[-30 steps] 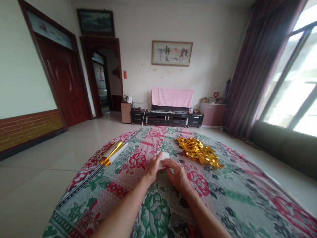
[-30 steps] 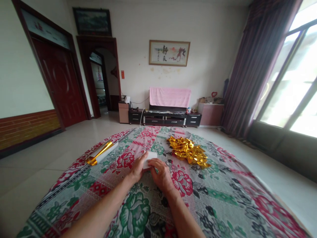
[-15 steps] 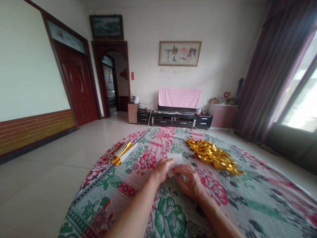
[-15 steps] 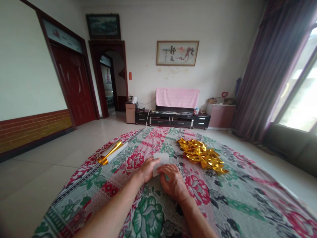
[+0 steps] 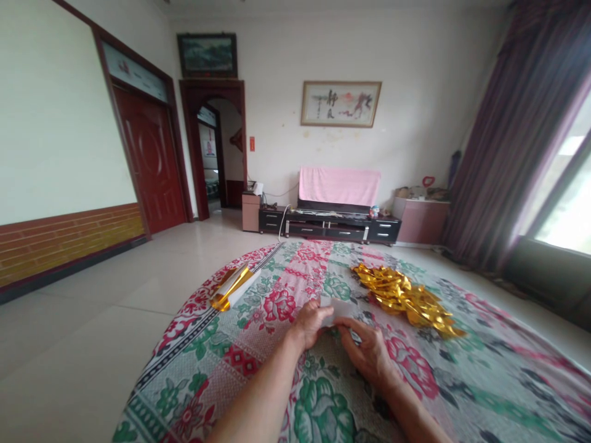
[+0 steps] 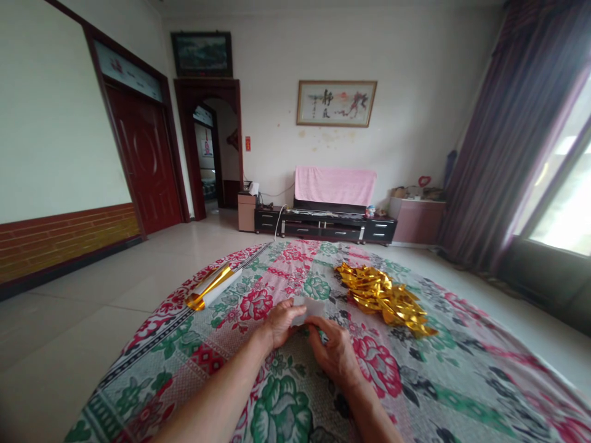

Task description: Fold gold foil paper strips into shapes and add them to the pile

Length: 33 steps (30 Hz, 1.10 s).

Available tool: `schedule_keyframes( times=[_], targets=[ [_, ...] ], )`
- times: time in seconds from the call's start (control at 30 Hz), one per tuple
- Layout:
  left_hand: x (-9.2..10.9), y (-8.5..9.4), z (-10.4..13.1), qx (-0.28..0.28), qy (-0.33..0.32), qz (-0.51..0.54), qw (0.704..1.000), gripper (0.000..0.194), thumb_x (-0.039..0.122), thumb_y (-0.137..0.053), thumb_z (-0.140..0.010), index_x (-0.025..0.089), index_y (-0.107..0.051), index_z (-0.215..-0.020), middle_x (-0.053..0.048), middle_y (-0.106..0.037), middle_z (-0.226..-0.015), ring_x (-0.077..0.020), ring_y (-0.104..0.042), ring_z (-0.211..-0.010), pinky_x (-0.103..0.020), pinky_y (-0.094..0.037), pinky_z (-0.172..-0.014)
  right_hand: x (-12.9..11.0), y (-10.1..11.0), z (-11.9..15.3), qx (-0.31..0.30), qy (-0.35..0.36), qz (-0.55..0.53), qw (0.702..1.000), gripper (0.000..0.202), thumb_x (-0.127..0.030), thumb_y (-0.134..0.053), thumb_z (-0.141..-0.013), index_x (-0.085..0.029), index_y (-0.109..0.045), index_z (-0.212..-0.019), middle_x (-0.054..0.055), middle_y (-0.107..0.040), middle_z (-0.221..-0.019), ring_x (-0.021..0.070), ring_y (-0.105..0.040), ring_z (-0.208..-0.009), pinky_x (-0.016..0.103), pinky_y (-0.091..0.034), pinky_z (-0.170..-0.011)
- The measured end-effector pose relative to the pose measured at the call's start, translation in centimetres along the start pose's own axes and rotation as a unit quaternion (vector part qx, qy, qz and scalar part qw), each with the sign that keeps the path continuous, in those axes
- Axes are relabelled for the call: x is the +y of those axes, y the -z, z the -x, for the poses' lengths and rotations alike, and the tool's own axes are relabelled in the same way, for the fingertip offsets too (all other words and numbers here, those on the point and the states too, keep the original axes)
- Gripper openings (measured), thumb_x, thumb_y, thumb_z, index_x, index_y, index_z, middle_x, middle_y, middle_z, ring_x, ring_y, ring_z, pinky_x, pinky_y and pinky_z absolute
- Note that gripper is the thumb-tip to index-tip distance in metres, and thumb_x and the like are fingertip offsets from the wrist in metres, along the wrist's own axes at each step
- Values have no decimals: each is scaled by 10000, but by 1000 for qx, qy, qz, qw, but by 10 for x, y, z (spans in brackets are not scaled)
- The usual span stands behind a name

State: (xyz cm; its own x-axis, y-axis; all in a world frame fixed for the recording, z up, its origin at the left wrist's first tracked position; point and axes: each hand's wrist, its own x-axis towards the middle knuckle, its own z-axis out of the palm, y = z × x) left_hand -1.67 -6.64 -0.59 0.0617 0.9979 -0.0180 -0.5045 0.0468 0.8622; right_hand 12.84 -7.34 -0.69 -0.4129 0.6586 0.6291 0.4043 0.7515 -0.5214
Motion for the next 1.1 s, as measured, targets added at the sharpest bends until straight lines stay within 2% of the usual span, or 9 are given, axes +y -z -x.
schedule_keyframes(
  times=[0.3,0.63,0.73,0.83,0.93,1.03,1.1],
  targets=[
    [-5,0,4,-54,-24,6,998,215,253,-648,-636,147,-676,-822,-63,-688,-750,-195,-624,-699,-343,-452,-755,6,-1,-4,45,-17,4,999,222,-301,-496,-798,-213,-671,-903,22,-707,-823,178,-666,-710,270,-541,-668],
    [-6,-4,5,-45,-46,1,998,219,284,-621,-665,136,-668,-819,-65,-674,-697,-217,-624,-741,-340,-460,-726,4,2,-7,81,46,50,994,191,-302,-508,-806,-229,-662,-891,42,-658,-845,174,-630,-772,275,-523,-676],
    [-5,-3,7,-52,-51,-13,997,225,289,-611,-667,133,-671,-817,-58,-671,-683,-207,-615,-727,-326,-456,-713,10,2,-8,114,50,65,990,182,-325,-530,-794,-233,-676,-850,57,-626,-849,179,-612,-776,298,-523,-683],
    [-2,-3,10,-42,-53,-40,997,234,290,-603,-658,134,-674,-817,-45,-668,-669,-200,-605,-718,-312,-451,-705,16,0,-8,151,36,79,985,197,-357,-546,-779,-228,-688,-821,89,-602,-993,209,-597,-878,357,-518,-754],
    [0,-3,10,-36,-54,-60,996,241,288,-596,-649,139,-676,-821,-36,-667,-665,-192,-599,-706,-300,-450,-696,20,0,-8,143,20,63,988,211,-360,-540,-783,-220,-685,-843,95,-580,-1125,220,-589,-955,382,-509,-814],
    [-1,-4,10,-54,-39,-50,997,242,277,-578,-654,156,-677,-839,-30,-667,-674,-183,-598,-687,-295,-455,-677,19,0,-7,115,9,30,993,210,-337,-530,-792,-214,-679,-873,86,-622,-1077,208,-605,-947,370,-502,-846],
    [-2,-5,10,-60,-30,-43,997,248,255,-565,-654,164,-676,-856,-31,-669,-692,-178,-597,-677,-292,-457,-657,17,0,-7,107,-6,6,994,215,-317,-528,-794,-204,-672,-907,86,-641,-1028,202,-617,-925,344,-520,-810]
  ],
)
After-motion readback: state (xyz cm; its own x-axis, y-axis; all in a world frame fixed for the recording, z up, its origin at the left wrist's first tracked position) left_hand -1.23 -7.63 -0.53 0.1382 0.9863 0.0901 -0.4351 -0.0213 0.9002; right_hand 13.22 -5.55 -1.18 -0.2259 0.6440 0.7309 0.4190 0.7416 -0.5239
